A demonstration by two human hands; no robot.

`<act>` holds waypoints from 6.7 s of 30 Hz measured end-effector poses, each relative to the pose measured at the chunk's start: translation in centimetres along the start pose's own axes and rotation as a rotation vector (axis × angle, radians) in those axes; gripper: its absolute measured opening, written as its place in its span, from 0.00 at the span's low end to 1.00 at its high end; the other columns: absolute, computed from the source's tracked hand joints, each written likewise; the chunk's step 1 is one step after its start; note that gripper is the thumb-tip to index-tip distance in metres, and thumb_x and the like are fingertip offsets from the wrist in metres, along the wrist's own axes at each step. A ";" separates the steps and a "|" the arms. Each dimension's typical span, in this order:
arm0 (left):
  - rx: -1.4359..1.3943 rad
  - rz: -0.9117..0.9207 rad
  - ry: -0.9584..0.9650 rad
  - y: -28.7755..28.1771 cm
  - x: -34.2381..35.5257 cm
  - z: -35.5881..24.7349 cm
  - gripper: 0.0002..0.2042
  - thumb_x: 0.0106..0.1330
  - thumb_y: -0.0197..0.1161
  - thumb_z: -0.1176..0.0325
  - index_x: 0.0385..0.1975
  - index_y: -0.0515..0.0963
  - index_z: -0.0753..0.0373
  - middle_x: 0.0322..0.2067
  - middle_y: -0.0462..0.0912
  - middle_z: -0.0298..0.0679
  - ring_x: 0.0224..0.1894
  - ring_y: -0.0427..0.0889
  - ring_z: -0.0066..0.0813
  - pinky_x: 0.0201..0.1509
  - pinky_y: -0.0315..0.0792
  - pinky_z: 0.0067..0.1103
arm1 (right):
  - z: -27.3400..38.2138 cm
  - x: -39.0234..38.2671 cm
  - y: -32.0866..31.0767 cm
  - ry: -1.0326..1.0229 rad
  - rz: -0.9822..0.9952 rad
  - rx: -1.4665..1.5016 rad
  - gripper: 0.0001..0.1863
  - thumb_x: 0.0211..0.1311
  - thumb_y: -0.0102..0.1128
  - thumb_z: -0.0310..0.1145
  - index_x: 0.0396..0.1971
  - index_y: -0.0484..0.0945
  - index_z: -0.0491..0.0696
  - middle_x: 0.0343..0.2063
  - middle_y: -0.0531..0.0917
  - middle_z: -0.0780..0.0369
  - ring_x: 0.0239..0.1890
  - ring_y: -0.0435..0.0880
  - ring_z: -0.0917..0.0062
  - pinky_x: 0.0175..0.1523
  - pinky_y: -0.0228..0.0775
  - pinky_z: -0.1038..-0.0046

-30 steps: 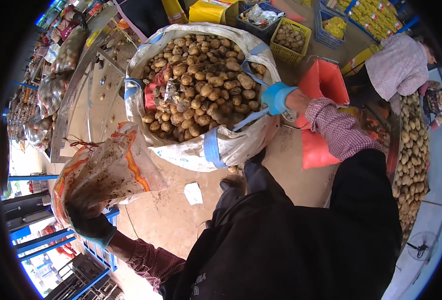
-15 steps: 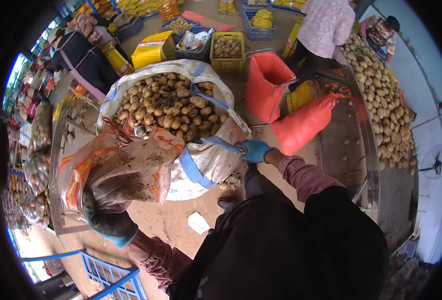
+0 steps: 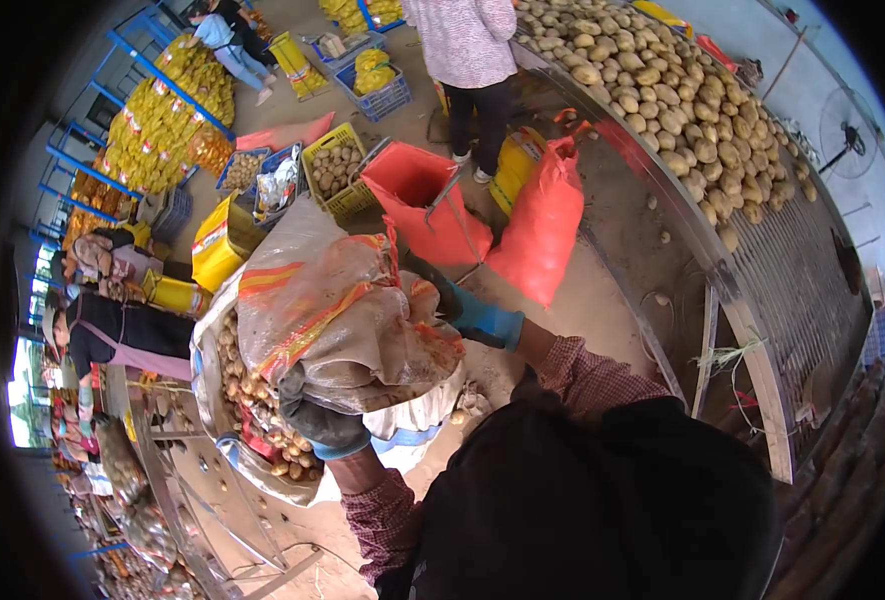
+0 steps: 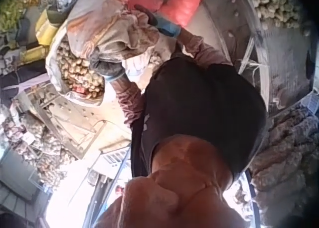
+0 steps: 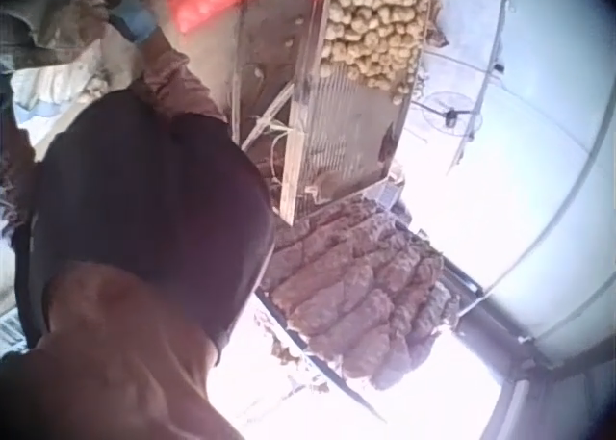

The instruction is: The recorder is sorting potatoes on a metal table and packing them into plastic and mesh bags.

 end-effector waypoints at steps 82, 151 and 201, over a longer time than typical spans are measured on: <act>1.747 1.236 0.413 34.4 16.5 47.4 0.24 0.64 0.67 0.44 0.47 0.84 0.59 0.42 0.86 0.52 0.44 0.84 0.56 0.51 0.77 0.44 | 1.0 -1.1 -47.3 -0.588 -0.896 0.807 0.19 0.70 0.64 0.31 0.59 0.76 0.46 0.49 0.86 0.61 0.49 0.86 0.71 0.56 0.82 0.67; 1.095 0.130 -0.967 -8.8 48.3 72.5 0.01 0.55 0.66 0.74 0.24 0.81 0.60 0.22 0.79 0.35 0.18 0.71 0.26 0.22 0.65 0.24 | -16.7 -13.5 -49.1 0.107 -1.461 -0.066 0.23 0.72 0.61 0.32 0.64 0.74 0.47 0.63 0.77 0.57 0.65 0.74 0.68 0.70 0.66 0.62; 1.467 0.566 -1.103 -9.8 28.6 59.8 0.16 0.58 0.70 0.72 0.47 0.83 0.66 0.43 0.85 0.45 0.40 0.85 0.44 0.48 0.82 0.40 | -21.2 -22.6 -26.5 0.940 -1.904 -0.040 0.18 0.62 0.63 0.47 0.44 0.89 0.53 0.40 0.90 0.55 0.44 0.89 0.56 0.51 0.80 0.57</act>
Point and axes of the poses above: each hand's wrist, its own x-axis towards the middle knuckle, its own y-axis out of the palm, z = x × y, the point moved 8 cm from there along x, towards the middle knuckle
